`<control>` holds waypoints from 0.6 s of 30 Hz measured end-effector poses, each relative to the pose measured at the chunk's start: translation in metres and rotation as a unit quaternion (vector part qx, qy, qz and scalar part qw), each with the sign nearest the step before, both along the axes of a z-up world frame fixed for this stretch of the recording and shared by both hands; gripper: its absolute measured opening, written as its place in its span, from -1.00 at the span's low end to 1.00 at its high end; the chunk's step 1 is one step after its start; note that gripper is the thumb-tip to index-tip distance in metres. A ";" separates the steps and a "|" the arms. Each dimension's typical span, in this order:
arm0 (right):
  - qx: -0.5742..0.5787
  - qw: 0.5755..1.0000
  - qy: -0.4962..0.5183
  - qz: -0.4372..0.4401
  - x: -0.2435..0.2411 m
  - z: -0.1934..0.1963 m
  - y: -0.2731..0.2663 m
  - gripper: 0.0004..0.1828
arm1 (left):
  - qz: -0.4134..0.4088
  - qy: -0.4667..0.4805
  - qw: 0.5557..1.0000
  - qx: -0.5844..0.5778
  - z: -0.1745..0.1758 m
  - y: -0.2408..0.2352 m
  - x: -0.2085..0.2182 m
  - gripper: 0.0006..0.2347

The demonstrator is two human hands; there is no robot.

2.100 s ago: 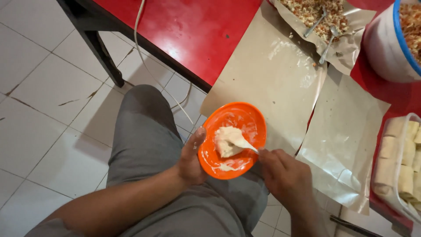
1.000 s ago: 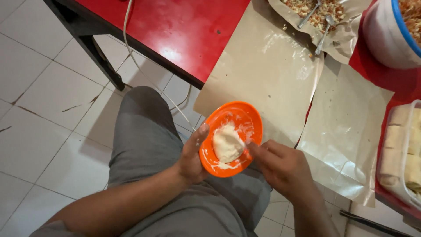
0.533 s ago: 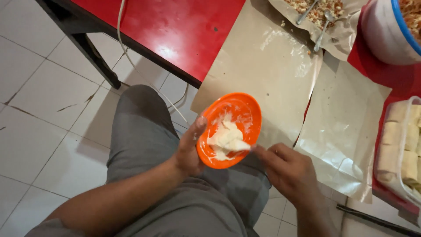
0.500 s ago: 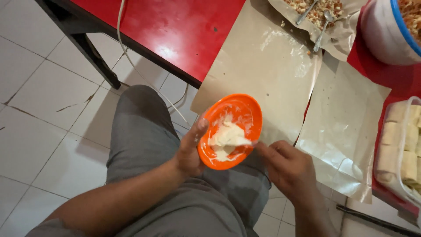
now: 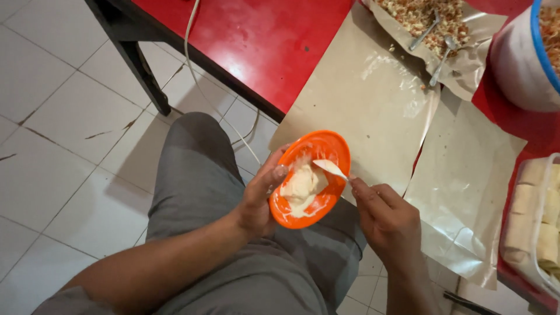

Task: The person scoops a vegetable filling onto a round wrapper, folds it into a roll, and places it in a container. They then mix a white paste in a small bowl using a spoon.

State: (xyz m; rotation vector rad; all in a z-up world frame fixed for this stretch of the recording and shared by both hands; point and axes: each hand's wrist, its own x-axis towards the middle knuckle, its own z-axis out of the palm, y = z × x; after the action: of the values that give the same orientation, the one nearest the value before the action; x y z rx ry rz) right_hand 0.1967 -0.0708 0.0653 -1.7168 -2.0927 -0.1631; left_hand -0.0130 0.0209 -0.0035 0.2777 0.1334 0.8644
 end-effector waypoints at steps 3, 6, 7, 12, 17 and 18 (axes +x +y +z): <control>-0.054 0.998 0.020 -0.003 -0.002 -0.005 -0.009 -0.65 | 0.031 -0.010 0.999 -0.001 -0.002 0.001 0.002 -0.44; -0.090 0.996 0.024 0.005 -0.014 -0.003 -0.013 -0.64 | 0.056 0.024 0.998 0.015 -0.002 0.002 0.005 -0.41; -0.088 0.996 0.034 0.006 -0.019 -0.003 -0.012 -0.71 | 0.066 0.030 0.997 0.020 -0.002 0.001 0.006 -0.37; -0.121 0.988 0.092 -0.030 -0.028 -0.004 -0.011 -0.77 | 0.100 0.032 0.994 0.043 -0.002 -0.003 0.008 -0.30; -0.180 0.960 0.210 -0.037 -0.035 -0.009 -0.008 -0.80 | 0.145 0.125 0.971 0.146 0.005 -0.007 -0.001 -0.26; -0.179 0.961 0.209 -0.036 -0.037 -0.009 -0.006 -0.80 | 0.146 0.125 0.970 0.146 0.007 -0.007 -0.002 -0.26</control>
State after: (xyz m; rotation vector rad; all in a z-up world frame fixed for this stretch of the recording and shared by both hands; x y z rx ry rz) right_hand 0.1599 -0.0767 0.0562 -1.8291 -1.8197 0.5461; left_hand -0.0154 0.0141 0.0036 0.6556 0.2879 1.1417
